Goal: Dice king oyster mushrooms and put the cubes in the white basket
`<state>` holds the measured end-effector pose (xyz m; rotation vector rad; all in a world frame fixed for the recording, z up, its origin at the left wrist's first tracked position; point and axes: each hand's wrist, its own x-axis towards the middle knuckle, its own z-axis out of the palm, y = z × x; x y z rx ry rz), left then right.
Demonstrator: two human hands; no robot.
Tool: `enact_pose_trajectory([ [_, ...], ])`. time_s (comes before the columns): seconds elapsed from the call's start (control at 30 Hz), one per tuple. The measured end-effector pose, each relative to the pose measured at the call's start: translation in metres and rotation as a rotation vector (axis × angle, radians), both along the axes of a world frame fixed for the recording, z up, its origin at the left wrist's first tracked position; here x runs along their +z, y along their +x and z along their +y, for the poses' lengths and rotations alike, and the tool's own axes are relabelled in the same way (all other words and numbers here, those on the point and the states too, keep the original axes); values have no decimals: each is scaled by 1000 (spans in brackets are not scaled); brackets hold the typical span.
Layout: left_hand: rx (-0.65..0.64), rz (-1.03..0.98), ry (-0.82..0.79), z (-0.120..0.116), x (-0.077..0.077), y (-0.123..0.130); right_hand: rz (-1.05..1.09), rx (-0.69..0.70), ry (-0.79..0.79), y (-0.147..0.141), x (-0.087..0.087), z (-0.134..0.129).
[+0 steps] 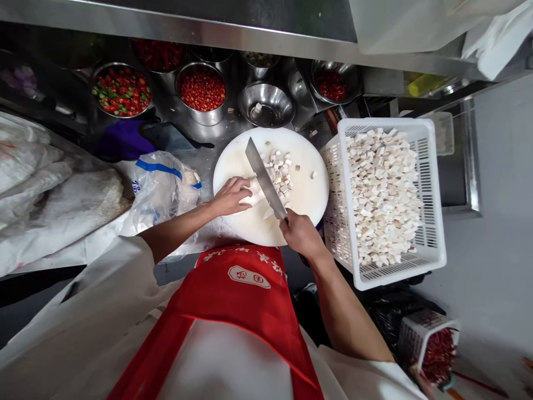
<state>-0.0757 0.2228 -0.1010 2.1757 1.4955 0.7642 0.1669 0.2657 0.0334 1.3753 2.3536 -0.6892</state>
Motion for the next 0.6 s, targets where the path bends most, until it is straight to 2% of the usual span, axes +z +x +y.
enact_pose_trajectory([
  [0.13, 14, -28, 35, 2, -5, 2, -7, -8, 15, -27, -33, 9],
  [0.2, 10, -36, 51, 2, -5, 1, -1, -23, 37, -32, -39, 13],
  [0.27, 32, -58, 73, -1, -6, -1, 1, -36, 55, -28, -32, 12],
  [0.43, 197, -137, 101, -9, -11, -3, 41, -32, 46, -5, 4, -4],
  [0.5, 172, -144, 78, -10, -13, -3, 19, -4, 21, -8, 3, -8],
  [0.6, 115, -134, 62, -8, -14, -4, -37, 16, 17, -25, -20, -7],
])
